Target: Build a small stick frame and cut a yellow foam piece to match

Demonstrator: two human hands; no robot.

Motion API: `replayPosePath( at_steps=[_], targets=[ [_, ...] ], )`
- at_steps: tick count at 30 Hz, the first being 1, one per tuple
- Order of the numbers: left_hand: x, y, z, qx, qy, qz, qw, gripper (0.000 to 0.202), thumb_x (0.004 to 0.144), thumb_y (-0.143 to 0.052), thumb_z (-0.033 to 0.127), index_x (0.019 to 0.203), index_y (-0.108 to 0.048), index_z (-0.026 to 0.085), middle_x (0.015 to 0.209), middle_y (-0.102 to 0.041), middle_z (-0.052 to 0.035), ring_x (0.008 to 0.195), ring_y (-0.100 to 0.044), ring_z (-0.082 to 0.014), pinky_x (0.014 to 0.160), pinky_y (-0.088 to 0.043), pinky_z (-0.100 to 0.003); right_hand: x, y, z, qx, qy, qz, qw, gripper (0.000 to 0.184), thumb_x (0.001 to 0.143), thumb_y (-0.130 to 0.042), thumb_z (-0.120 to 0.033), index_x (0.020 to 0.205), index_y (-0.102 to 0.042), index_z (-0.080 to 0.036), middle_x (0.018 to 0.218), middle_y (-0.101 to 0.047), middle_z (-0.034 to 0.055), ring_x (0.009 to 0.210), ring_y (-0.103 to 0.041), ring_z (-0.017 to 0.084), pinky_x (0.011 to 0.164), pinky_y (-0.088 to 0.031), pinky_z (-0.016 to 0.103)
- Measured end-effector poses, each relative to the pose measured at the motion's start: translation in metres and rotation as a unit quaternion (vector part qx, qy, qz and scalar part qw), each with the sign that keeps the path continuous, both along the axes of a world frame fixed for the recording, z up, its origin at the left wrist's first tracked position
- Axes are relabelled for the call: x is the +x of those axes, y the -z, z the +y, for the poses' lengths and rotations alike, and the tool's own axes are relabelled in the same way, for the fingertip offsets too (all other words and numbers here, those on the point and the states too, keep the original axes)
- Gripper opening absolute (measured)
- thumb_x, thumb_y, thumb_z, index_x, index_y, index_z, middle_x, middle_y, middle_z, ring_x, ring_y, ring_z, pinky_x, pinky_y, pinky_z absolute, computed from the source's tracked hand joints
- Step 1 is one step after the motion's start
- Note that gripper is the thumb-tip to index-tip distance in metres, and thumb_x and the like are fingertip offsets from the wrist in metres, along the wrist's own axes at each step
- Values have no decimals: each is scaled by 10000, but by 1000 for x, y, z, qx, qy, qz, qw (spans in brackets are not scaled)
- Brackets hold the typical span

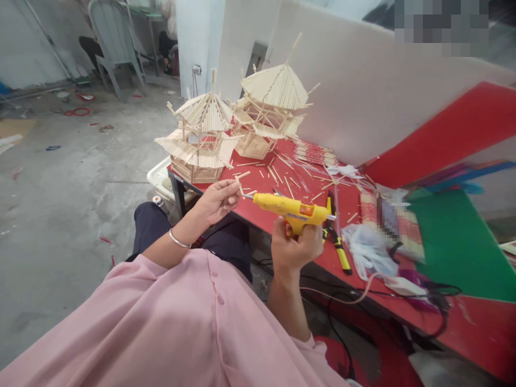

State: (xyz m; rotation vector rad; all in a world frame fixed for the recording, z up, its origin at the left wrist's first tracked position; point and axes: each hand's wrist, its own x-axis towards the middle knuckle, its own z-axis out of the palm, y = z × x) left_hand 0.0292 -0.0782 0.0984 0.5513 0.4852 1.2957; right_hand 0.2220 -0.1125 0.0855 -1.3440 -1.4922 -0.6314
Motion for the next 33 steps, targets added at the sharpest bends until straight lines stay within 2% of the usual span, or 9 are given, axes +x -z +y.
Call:
replayPosePath(
  at_steps=[5,8,13,19,23,28,33],
  targets=[
    [4,5,0,25,-66,93,993,327,645,-902,323,680,-651,116,485,-571,35,388,-454,-25,363,-275,-131,7,1,5,13,6,9,1000,245,783,-632,-335,711,-407,-268,604,-444,-24,552,-498,178,575,-455,310],
    [5,8,0,22,-65,122,990,353,615,-911,358,682,-666,114,480,-584,29,386,-466,-30,360,-278,-137,11,4,8,-10,14,42,999,265,776,-638,-386,722,-407,-269,607,-454,-28,540,-498,172,566,-456,309],
    [5,11,1,7,-49,134,990,376,592,-922,378,672,-662,119,466,-573,35,384,-463,-27,358,-279,-129,13,6,11,-20,-13,84,996,297,769,-666,-405,723,-409,-264,617,-490,-23,532,-512,167,556,-452,303],
    [2,10,0,1,8,99,995,393,582,-936,363,655,-650,104,518,-583,26,410,-467,-21,366,-305,-118,11,6,15,-64,1,118,991,304,772,-668,-444,737,-433,-255,626,-497,-20,556,-523,171,594,-462,313],
    [2,8,-1,-9,57,69,996,348,642,-912,302,650,-628,101,538,-571,29,408,-438,-6,367,-301,-106,7,10,15,-109,-40,174,978,293,775,-673,-462,775,-489,-233,647,-548,-13,559,-544,159,596,-475,299],
    [2,8,-2,-17,98,43,994,375,603,-930,292,643,-613,95,541,-554,33,395,-409,0,344,-282,-104,0,7,12,-138,-89,251,954,259,753,-677,-428,797,-539,-212,652,-568,-19,532,-550,144,575,-478,279],
    [0,10,-2,-16,118,28,992,369,613,-926,287,662,-617,90,558,-563,31,397,-400,5,350,-288,-98,-4,-1,10,-155,-86,274,945,236,724,-656,-426,756,-540,-222,604,-568,-19,540,-535,157,587,-466,287]
  ],
)
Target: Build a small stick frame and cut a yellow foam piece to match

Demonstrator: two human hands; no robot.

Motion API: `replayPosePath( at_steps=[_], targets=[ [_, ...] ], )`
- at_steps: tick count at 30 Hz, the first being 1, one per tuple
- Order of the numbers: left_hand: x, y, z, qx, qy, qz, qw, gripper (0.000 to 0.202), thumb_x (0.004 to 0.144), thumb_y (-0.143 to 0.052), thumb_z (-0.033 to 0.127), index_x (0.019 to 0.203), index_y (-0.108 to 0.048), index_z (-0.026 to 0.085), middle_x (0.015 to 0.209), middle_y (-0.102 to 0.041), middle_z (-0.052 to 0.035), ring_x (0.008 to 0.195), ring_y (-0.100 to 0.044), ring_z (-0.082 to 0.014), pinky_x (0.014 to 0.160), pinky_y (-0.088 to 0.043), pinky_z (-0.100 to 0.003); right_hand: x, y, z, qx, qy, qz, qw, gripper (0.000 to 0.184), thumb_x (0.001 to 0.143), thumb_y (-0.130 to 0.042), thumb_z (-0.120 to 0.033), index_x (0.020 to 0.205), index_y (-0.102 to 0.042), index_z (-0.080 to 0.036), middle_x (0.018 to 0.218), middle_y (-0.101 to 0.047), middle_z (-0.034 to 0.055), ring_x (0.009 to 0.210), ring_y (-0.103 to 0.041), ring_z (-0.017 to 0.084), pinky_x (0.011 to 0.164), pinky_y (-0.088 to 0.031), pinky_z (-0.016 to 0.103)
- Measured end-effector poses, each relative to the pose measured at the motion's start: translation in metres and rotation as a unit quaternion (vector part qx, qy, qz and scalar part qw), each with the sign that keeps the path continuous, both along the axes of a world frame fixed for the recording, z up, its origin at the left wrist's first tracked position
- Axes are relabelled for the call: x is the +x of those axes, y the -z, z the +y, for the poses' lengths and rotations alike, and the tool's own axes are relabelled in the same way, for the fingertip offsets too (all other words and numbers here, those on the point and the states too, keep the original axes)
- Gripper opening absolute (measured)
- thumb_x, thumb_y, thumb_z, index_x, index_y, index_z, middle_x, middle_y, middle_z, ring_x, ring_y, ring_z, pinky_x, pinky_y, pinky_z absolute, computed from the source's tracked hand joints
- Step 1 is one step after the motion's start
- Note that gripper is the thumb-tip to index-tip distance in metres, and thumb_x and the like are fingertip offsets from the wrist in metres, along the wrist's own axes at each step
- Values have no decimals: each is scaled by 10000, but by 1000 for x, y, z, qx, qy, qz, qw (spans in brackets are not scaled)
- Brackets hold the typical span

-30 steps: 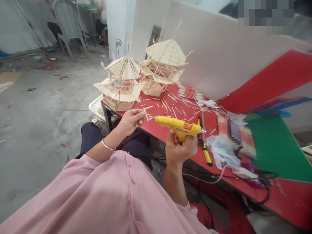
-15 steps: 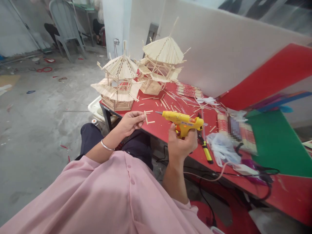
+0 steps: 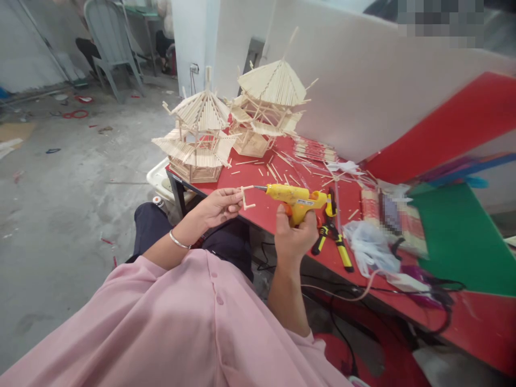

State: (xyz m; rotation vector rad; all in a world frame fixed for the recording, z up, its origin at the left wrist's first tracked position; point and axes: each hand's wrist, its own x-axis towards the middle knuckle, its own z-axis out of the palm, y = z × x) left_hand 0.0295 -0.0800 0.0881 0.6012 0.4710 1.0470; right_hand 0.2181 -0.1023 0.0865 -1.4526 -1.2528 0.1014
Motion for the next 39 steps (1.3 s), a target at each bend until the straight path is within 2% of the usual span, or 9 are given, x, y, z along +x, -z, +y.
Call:
replayPosePath(
  at_steps=[8,18,23,28,31,34,36,39],
  targets=[
    [1,0,-1,8,18,-21,1000,330,652,-903,256,661,-624,80,560,-556,23,397,-395,3,354,-295,-94,-3,-4,1,-39,-8,20,999,255,688,-645,-450,726,-548,-217,611,-586,0,535,-487,154,573,-439,293],
    [1,1,0,-27,31,-29,999,256,722,-843,178,662,-615,78,579,-556,16,400,-392,3,342,-277,-87,-3,-1,1,-55,-25,47,997,285,711,-649,-465,793,-583,-201,652,-616,-2,579,-519,160,592,-446,287],
    [3,-2,0,-119,44,-66,990,185,836,-697,74,679,-600,84,573,-523,24,405,-389,7,342,-248,-62,-4,0,3,-73,-25,61,995,336,706,-666,-494,831,-606,-188,672,-608,-1,601,-518,161,611,-449,289],
    [9,-1,1,-230,60,-117,964,333,980,-410,42,696,-578,84,556,-482,18,396,-393,0,345,-262,-51,1,8,15,-135,-46,58,988,477,692,-700,-604,891,-609,-181,705,-588,-11,613,-481,146,628,-435,284],
    [12,5,3,-262,60,-150,951,362,999,-353,50,719,-581,82,589,-502,2,396,-403,1,340,-265,-50,11,16,27,-188,-52,45,980,543,693,-683,-674,906,-617,-180,724,-586,-9,625,-465,146,653,-430,295],
    [15,12,9,-289,64,-167,941,349,997,-353,46,734,-578,86,630,-528,-9,396,-402,9,338,-266,-44,30,21,39,-242,-23,-17,970,586,649,-706,-696,898,-644,-169,731,-591,8,637,-455,156,662,-414,309],
    [16,17,14,-299,69,-175,936,341,993,-353,39,737,-573,90,647,-535,-10,403,-410,10,343,-274,-40,49,24,49,-276,-17,-61,959,555,646,-706,-679,858,-660,-168,705,-577,7,635,-448,159,649,-393,306],
    [18,23,23,-308,90,-176,931,342,990,-353,37,728,-566,92,634,-515,2,402,-397,9,344,-269,-41,82,29,65,-328,-28,-101,939,452,746,-590,-621,784,-667,-177,611,-503,-17,597,-432,154,609,-355,297]
  ],
)
